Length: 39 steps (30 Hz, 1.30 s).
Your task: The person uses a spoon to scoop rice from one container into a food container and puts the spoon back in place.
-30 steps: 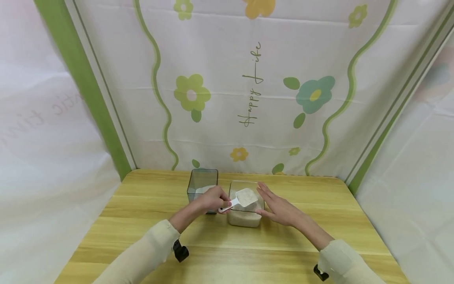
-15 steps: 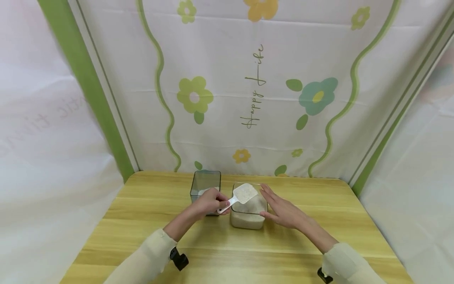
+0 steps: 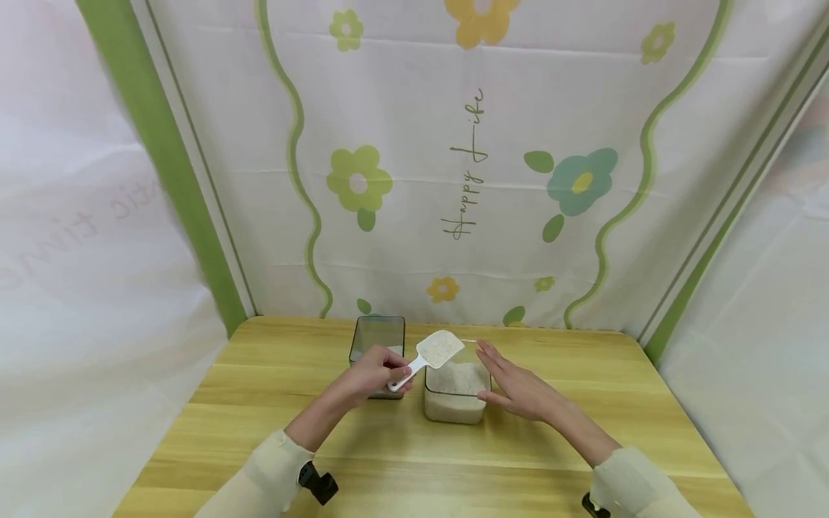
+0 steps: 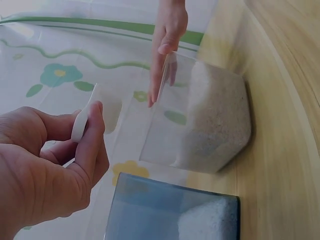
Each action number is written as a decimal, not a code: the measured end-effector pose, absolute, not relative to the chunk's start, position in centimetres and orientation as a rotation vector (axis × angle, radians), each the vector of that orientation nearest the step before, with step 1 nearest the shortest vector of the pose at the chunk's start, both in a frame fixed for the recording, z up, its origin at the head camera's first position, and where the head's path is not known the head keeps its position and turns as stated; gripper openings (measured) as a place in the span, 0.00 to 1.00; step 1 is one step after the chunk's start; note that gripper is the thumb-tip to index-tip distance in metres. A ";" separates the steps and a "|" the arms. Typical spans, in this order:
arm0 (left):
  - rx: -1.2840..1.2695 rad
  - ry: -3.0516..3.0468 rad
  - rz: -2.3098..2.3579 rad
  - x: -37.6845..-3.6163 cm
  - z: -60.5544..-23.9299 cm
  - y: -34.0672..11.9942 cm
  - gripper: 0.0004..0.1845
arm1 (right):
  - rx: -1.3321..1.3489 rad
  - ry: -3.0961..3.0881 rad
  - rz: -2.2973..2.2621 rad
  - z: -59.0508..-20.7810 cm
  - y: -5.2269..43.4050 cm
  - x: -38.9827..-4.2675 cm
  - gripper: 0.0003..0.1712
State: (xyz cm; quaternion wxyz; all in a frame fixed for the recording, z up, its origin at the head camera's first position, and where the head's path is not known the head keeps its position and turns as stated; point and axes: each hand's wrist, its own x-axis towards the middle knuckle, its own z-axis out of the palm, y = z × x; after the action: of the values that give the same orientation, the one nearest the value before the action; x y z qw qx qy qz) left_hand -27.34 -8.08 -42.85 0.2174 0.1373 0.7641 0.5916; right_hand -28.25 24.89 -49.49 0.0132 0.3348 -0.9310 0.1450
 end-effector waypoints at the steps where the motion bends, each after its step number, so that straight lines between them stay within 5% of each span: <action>1: 0.383 2.116 1.641 -27.3 -42.8 -8.3 0.11 | 1.042 -2.903 0.455 -49.5 24.9 -28.2 0.48; 27: 0.293 2.183 1.757 -26.5 -41.3 -17.2 0.15 | 1.049 -2.895 0.489 -49.6 24.7 -28.1 0.48; 39: 0.145 2.455 1.650 -26.7 -41.9 -17.5 0.11 | 1.044 -2.897 0.504 -49.7 24.9 -28.1 0.48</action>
State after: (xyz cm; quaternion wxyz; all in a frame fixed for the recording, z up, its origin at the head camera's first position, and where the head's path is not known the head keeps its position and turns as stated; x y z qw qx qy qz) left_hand -26.67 -17.48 -41.90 0.0900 0.0489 0.8256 0.5548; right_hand -28.10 24.91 -49.69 0.0105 0.3346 -0.9283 0.1616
